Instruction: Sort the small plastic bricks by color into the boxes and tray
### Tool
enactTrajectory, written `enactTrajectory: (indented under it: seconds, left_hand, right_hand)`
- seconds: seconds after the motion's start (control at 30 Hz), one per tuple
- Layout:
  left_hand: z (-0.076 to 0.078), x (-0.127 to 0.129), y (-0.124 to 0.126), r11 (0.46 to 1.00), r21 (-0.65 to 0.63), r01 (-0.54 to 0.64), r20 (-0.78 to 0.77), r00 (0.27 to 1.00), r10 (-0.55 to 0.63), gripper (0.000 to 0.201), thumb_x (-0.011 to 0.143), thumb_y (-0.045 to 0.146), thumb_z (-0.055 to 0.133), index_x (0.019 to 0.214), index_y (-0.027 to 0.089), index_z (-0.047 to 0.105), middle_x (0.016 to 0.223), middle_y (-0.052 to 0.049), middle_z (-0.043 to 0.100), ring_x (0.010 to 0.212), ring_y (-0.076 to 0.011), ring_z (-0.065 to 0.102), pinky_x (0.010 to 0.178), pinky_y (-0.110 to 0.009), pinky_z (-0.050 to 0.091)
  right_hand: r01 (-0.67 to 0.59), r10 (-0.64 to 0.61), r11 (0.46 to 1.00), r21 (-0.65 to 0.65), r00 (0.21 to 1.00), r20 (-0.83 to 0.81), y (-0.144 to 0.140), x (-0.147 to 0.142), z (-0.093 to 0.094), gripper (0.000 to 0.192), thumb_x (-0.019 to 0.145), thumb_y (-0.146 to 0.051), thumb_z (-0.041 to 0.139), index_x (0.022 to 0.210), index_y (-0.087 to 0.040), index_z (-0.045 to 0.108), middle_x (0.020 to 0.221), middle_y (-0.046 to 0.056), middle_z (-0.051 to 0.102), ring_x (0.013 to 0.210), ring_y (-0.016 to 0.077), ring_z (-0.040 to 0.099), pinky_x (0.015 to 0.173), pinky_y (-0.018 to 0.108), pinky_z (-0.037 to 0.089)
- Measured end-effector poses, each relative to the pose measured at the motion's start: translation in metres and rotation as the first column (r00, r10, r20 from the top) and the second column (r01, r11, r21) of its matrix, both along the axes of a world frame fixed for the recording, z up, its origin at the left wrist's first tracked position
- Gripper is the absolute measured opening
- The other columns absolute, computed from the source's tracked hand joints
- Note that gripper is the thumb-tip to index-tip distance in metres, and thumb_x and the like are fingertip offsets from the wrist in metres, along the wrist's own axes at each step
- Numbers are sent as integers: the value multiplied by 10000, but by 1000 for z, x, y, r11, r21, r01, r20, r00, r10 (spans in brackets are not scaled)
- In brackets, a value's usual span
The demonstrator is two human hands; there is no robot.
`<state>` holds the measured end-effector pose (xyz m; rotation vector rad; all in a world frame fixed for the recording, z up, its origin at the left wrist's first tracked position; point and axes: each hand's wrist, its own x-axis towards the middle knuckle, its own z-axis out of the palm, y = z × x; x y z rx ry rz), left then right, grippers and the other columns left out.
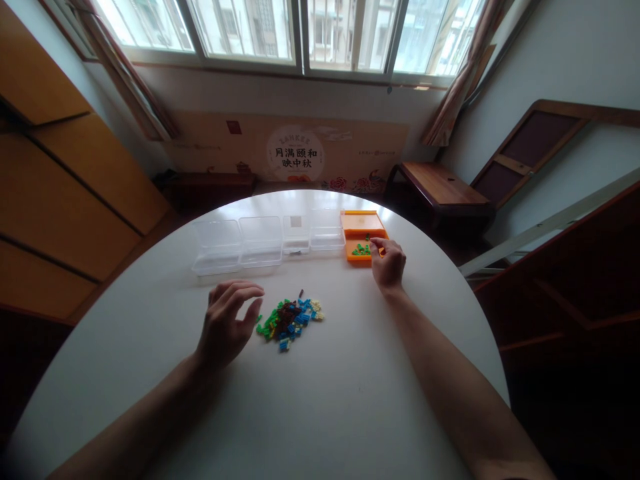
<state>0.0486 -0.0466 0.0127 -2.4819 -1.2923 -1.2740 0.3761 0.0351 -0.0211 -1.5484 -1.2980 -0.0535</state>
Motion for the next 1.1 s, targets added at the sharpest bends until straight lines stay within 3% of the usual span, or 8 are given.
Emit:
enactTrajectory:
  seconds: [0.17, 0.33, 0.47, 0.6, 0.67, 0.77, 0.9, 1.1]
  left_hand:
    - [8, -20, 9, 988, -100, -119, -87, 990, 111, 204, 791, 81, 478, 872, 199, 622, 896, -44, 660, 926, -230, 559, 853, -390, 408]
    - [15, -37, 14, 956, -290, -50, -295, 955, -40, 136, 739, 139, 502, 788, 203, 612, 830, -32, 645, 878, -235, 549, 831, -395, 394]
    - [18, -45, 16, 927, -371, 53, -357, 914, -195, 87, 764, 257, 576, 818, 220, 634, 906, -32, 636, 932, -234, 532, 872, -399, 379]
    - [16, -48, 19, 911, -403, 93, -347, 905, -246, 112, 815, 295, 584, 786, 227, 669, 866, -27, 633, 869, -194, 533, 829, -349, 391]
    - [13, -48, 21, 907, -405, 117, -331, 906, -265, 129, 828, 292, 591, 764, 231, 684, 834, -24, 632, 831, -180, 537, 803, -335, 394]
    - [8, -45, 23, 911, -377, 165, -297, 911, -288, 145, 839, 298, 603, 744, 236, 693, 802, -22, 632, 798, -169, 541, 774, -319, 403]
    - [2, -39, 22, 936, -309, 166, -289, 922, -259, 166, 860, 303, 596, 740, 219, 673, 760, -20, 633, 763, -166, 536, 760, -320, 403]
    - [-3, -26, 18, 960, -259, 107, -337, 921, -194, 153, 878, 271, 563, 771, 204, 649, 760, -29, 634, 792, -185, 529, 776, -336, 390]
  right_hand:
    - [-36, 36, 999, 10, 999, 1, -6, -7, 3, 235, 820, -306, 555, 852, -140, 719, 811, 82, 699, 641, 178, 560, 671, 323, 484]
    - [-269, 273, 961, -58, 959, 72, -20, -27, 9, 279, 875, -383, 549, 940, -150, 687, 727, 35, 644, 589, 152, 538, 637, 299, 484]
    - [-559, 586, 811, -176, 769, 255, -33, -48, 14, 435, 833, -503, 622, 1098, -159, 651, 945, 96, 644, 837, 218, 600, 791, 376, 507]
    - [-683, 767, 642, -348, 567, 301, -45, -67, 14, 394, 833, -424, 662, 1148, -189, 650, 1060, 106, 621, 921, 211, 606, 838, 362, 504]
    - [-689, 799, 602, -405, 516, 309, -49, -74, 14, 270, 885, -303, 604, 1130, -205, 665, 1010, 88, 625, 871, 180, 604, 802, 320, 503]
    - [-678, 799, 601, -424, 494, 342, -54, -81, 15, 221, 905, -204, 549, 1078, -220, 687, 959, 74, 624, 863, 171, 589, 793, 304, 490]
    - [-682, 796, 603, -414, 488, 357, -60, -88, 16, 215, 894, -181, 560, 1066, -218, 684, 949, 74, 625, 844, 167, 585, 763, 286, 487]
    - [-729, 827, 557, -397, 442, 348, -67, -99, 16, 237, 905, -157, 528, 1080, -222, 675, 932, 70, 631, 795, 153, 595, 711, 254, 481]
